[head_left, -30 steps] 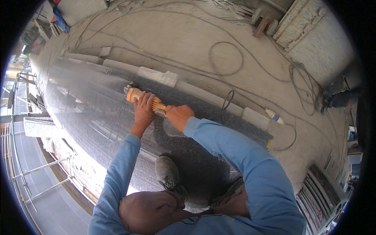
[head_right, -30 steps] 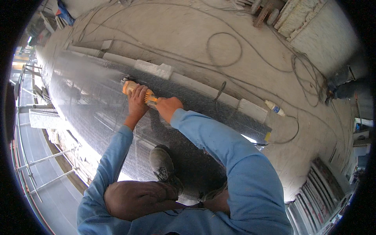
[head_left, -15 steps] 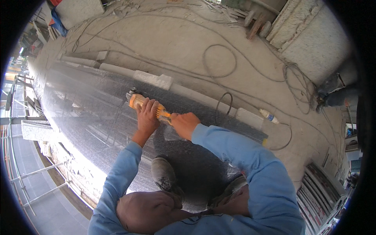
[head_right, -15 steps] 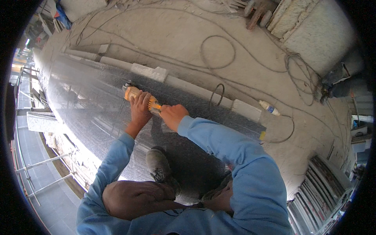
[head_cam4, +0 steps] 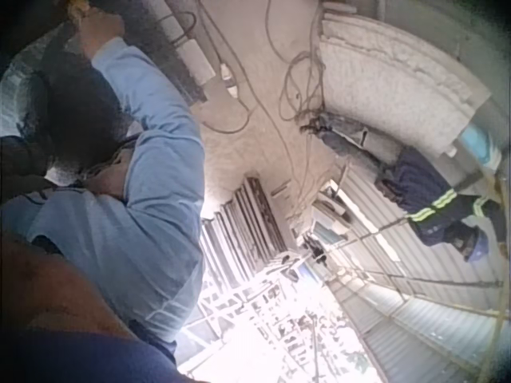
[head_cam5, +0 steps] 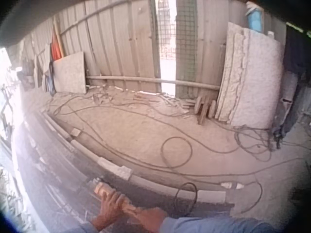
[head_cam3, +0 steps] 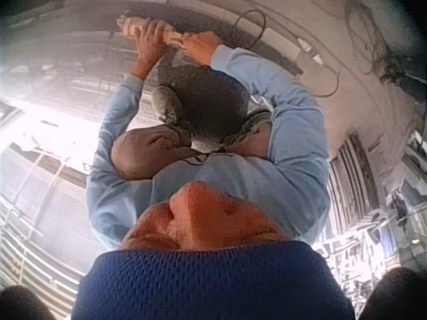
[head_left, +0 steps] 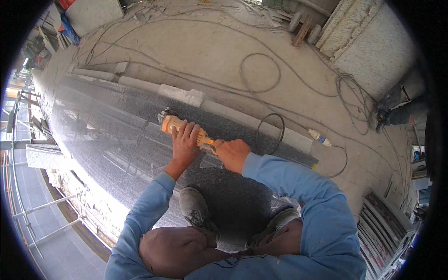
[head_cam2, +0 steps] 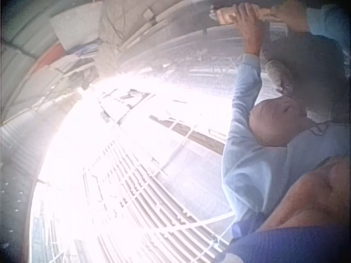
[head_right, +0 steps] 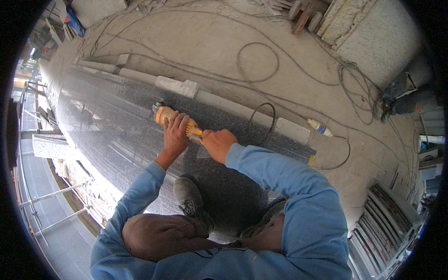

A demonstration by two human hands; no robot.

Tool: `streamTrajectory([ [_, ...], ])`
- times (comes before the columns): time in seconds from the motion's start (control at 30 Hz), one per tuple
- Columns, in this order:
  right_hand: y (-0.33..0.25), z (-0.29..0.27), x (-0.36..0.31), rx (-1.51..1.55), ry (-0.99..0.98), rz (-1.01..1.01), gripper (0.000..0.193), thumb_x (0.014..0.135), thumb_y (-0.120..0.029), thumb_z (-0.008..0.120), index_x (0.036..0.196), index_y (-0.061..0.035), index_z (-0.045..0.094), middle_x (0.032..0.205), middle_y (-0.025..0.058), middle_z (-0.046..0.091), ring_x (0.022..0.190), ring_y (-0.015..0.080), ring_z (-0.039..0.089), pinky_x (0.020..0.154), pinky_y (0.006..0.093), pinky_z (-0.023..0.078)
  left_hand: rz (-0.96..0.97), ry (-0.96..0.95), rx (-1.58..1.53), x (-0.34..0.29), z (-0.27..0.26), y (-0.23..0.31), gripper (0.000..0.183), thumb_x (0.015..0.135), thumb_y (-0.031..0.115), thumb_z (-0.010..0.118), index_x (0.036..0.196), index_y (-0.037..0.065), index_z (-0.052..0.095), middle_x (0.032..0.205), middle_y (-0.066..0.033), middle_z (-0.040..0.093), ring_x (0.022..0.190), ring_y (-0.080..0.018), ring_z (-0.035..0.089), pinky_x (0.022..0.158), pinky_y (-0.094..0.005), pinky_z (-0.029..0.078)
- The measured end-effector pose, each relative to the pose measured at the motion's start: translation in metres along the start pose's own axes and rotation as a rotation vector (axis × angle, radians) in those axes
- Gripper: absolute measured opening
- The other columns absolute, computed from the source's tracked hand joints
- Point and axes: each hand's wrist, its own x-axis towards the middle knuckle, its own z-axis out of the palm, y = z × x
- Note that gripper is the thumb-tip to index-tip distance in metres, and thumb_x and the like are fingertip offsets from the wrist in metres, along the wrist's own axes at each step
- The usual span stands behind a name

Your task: The person uses an angle grinder to smooth the surface of a large dark stone slab. The person holds the tool with both hands and moves it along the slab, generating dust. Other workers are visible in the background.

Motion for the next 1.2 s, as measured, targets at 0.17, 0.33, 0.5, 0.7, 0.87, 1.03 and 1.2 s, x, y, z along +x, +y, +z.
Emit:
streamTrajectory([
  [0.17,-0.001,0.005,0.01,-0.007,0.004,-0.006,0.021,0.093,-0.015,0.06,0.105,0.0023,0.06,0.083,0.0169,0.073,0.075,0.0287,0.075,0.065,0.0396,0.06,0.009,0.041,0.029,0.001,0.006,-0.011,0.073,0.066,0.015,0.084,0.131,0.011,0.051,0.13,-0.0086,0.055,0.135,-0.0348,0.045,0.105,-0.0688,0.033],
  [0.33,-0.002,0.008,0.021,-0.005,-0.017,0.01,0.021,0.094,-0.014,0.06,0.106,0.0024,0.06,0.083,0.0166,0.073,0.075,0.0285,0.075,0.065,0.0389,0.06,-0.003,0.043,0.015,0.002,0.009,-0.018,0.073,0.065,0.014,0.084,0.13,0.011,0.052,0.13,-0.0089,0.055,0.135,-0.0348,0.044,0.105,-0.0691,0.032],
  [0.5,-0.003,0.012,0.029,-0.011,-0.01,-0.004,0.02,0.094,-0.013,0.059,0.107,0.0023,0.061,0.085,0.0164,0.074,0.077,0.0283,0.075,0.066,0.0385,0.06,-0.019,-0.01,0.022,0.003,0.008,-0.025,0.072,0.066,0.013,0.085,0.13,0.012,0.051,0.131,-0.0088,0.054,0.135,-0.0341,0.044,0.107,-0.0691,0.031],
  [0.7,-0.008,0.008,0.039,-0.001,0.012,-0.023,0.019,0.094,-0.013,0.059,0.106,0.0018,0.061,0.086,0.0168,0.073,0.079,0.0285,0.075,0.067,0.0384,0.06,-0.01,0.021,0.063,0.004,0.015,-0.041,0.075,0.065,0.014,0.086,0.13,0.013,0.05,0.13,-0.0085,0.054,0.135,-0.0341,0.045,0.107,-0.0688,0.032],
  [0.87,-0.01,0.016,0.056,0.001,0.026,-0.017,0.017,0.094,-0.012,0.059,0.104,0.0018,0.061,0.086,0.0161,0.073,0.079,0.0279,0.075,0.068,0.0386,0.06,-0.04,0.01,0.018,0.008,0.012,-0.05,0.075,0.064,0.011,0.084,0.131,0.013,0.05,0.131,-0.0077,0.054,0.134,-0.0341,0.046,0.106,-0.0689,0.034],
  [1.03,-0.014,0.017,0.068,0.022,0.052,-0.037,0.017,0.092,-0.011,0.06,0.104,0.0017,0.06,0.085,0.0163,0.073,0.08,0.0287,0.074,0.068,0.0393,0.06,-0.025,0.038,0.05,0.007,0.017,-0.068,0.075,0.063,0.01,0.084,0.13,0.014,0.051,0.131,-0.0073,0.055,0.135,-0.0332,0.046,0.106,-0.069,0.034],
  [1.2,-0.018,0.022,0.084,0.029,0.084,-0.032,0.019,0.09,-0.009,0.062,0.105,0.0016,0.059,0.083,0.0168,0.072,0.078,0.0305,0.074,0.067,0.0414,0.059,-0.04,0.035,0.052,0.01,0.016,-0.081,0.073,0.063,0.01,0.084,0.129,0.014,0.054,0.132,-0.007,0.055,0.135,-0.0325,0.046,0.107,-0.0675,0.034],
])
